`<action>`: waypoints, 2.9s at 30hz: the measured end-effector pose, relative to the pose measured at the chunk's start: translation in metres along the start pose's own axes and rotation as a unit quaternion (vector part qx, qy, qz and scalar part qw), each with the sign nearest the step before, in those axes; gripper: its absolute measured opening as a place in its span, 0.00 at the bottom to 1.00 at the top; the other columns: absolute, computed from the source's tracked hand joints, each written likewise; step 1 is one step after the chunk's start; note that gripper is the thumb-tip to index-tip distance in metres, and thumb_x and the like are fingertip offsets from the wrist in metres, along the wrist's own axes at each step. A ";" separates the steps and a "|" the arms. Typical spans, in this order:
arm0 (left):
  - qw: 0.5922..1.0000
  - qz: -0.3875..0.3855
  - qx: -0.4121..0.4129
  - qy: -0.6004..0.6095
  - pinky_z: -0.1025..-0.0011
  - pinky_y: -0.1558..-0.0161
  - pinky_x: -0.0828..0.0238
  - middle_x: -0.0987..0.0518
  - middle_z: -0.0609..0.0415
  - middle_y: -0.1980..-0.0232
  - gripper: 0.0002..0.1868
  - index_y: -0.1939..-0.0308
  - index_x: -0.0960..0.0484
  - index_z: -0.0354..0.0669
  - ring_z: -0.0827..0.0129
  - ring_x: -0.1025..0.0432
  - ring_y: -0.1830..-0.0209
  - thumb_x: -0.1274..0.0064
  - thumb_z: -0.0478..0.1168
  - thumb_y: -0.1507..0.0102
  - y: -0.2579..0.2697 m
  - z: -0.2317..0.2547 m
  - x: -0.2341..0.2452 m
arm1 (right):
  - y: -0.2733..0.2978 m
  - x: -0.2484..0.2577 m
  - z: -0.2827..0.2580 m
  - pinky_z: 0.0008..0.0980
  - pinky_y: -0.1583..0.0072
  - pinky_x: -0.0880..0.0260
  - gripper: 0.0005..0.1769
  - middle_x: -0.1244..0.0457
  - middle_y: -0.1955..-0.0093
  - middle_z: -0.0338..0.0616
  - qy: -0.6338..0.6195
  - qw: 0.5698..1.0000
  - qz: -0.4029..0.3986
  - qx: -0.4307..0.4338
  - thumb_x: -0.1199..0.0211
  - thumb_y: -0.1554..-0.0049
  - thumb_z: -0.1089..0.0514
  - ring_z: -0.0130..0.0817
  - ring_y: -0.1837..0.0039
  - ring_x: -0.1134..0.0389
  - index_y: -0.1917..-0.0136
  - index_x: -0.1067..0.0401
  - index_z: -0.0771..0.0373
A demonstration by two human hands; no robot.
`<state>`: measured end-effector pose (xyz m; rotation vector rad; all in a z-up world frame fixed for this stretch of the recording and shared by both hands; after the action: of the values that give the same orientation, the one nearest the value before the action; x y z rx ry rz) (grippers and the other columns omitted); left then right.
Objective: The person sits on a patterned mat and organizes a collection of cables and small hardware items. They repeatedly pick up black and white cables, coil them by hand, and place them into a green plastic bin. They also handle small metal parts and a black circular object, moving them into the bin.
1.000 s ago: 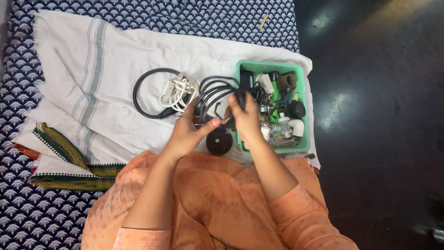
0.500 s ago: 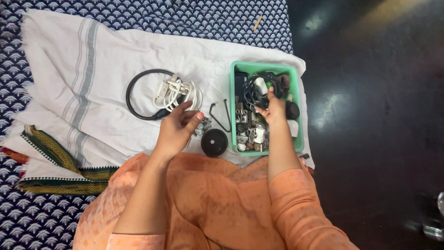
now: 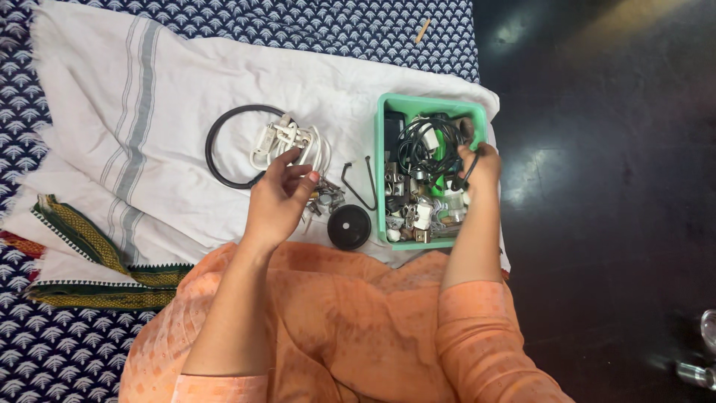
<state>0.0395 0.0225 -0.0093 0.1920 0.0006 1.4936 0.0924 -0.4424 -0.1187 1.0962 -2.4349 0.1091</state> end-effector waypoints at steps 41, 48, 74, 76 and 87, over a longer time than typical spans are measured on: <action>0.961 0.275 -0.016 0.021 0.73 0.55 0.25 0.14 0.49 0.56 0.12 0.47 0.16 0.35 0.72 0.23 0.60 0.43 0.37 0.32 -0.039 -0.070 0.045 | 0.218 -0.138 -0.095 0.49 0.46 0.31 0.09 0.30 0.52 0.49 0.427 0.764 -0.339 0.345 0.31 0.48 0.58 0.52 0.46 0.30 0.52 0.20 0.55; 0.950 0.137 -0.051 -0.275 0.61 0.43 0.32 0.24 0.42 0.39 0.30 0.37 0.24 0.39 0.49 0.28 0.43 0.36 0.39 0.42 -0.047 -0.102 0.020 | 0.216 -0.138 -0.101 0.49 0.45 0.32 0.22 0.31 0.47 0.50 0.429 0.785 -0.336 0.294 0.30 0.48 0.57 0.54 0.43 0.31 0.39 0.26 0.54; 0.974 0.220 -0.050 0.021 0.62 0.52 0.25 0.15 0.46 0.57 0.20 0.46 0.18 0.35 0.61 0.20 0.57 0.43 0.49 0.32 -0.088 -0.057 0.025 | 0.236 -0.024 -0.112 0.33 0.52 0.24 0.15 0.28 0.51 0.45 0.165 0.909 -0.264 0.278 0.33 0.42 0.54 0.34 0.55 0.25 0.42 0.22 0.57; 0.966 0.168 -0.019 0.195 0.68 0.59 0.25 0.16 0.49 0.59 0.20 0.49 0.18 0.33 0.66 0.22 0.63 0.45 0.50 0.32 -0.081 -0.043 0.030 | 0.225 -0.043 -0.102 0.30 0.48 0.22 0.15 0.27 0.49 0.45 0.093 0.913 -0.295 0.267 0.34 0.41 0.54 0.30 0.49 0.24 0.41 0.22 0.59; 0.962 0.075 0.130 0.229 0.70 0.68 0.27 0.17 0.48 0.65 0.20 0.56 0.17 0.30 0.69 0.24 0.71 0.43 0.49 0.35 0.018 0.019 -0.012 | 0.201 -0.099 -0.076 0.48 0.35 0.27 0.21 0.35 0.35 0.46 -0.358 0.787 -0.501 -0.034 0.35 0.40 0.54 0.41 0.32 0.33 0.36 0.35 0.63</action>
<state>0.0230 0.0095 0.0098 0.0543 0.5680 1.6590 0.0320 -0.2185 -0.0718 2.5680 -1.9556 -0.8677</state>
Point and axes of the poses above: each hand's wrist, its own y-axis away from the middle knuckle, its own x-axis out of the back of the hand, z = x × y, the point moved 2 cm from there along -y, towards the middle knuckle
